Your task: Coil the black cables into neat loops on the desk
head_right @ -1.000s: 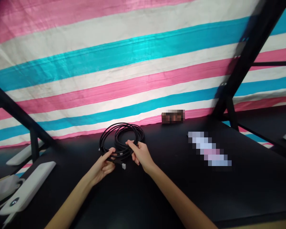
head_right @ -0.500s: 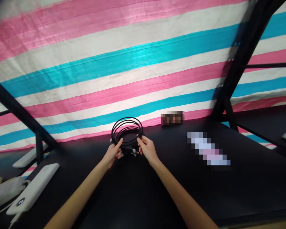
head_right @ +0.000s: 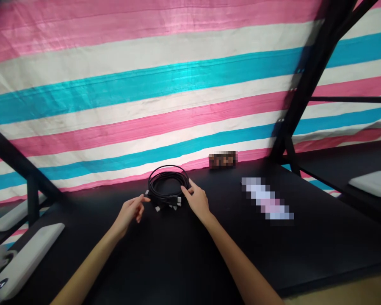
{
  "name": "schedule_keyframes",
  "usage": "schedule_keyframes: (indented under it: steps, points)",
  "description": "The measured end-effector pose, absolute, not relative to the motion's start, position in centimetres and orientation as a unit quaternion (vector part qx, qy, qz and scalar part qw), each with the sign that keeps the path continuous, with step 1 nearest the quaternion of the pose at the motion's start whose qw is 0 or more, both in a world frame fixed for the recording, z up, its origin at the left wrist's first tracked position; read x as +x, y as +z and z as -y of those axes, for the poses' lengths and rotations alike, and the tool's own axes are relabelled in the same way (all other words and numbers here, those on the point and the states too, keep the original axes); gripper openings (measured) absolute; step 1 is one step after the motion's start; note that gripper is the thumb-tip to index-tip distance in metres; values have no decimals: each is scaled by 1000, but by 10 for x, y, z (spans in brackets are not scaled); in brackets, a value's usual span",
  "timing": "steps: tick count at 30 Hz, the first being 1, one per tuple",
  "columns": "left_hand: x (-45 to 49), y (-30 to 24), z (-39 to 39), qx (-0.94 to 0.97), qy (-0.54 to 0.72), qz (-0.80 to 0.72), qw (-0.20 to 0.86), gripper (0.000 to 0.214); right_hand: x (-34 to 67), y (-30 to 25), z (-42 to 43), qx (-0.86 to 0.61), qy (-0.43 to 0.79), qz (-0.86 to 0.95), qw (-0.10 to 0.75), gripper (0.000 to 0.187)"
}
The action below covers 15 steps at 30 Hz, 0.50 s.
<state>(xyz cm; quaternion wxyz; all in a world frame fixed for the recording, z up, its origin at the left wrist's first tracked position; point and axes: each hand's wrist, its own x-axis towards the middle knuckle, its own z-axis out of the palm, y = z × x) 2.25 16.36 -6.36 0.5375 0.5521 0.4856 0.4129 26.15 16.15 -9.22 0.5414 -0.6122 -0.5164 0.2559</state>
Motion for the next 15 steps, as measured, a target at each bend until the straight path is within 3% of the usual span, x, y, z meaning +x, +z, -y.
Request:
schedule_keyframes:
  steps: [5, 9, 15]
  points:
    - [9, -72, -164, 508, 444, -480, 561, 36, 267, -83, -159, -596, 261, 470, 597, 61]
    - [4, -69, -160, 450, 481, -457, 597, 27, 263, -77, -158, -543, 380, 373, 649, 53]
    - [10, -66, -149, 371, 513, -443, 635, 20, 256, -71, -153, -482, 493, 293, 663, 34]
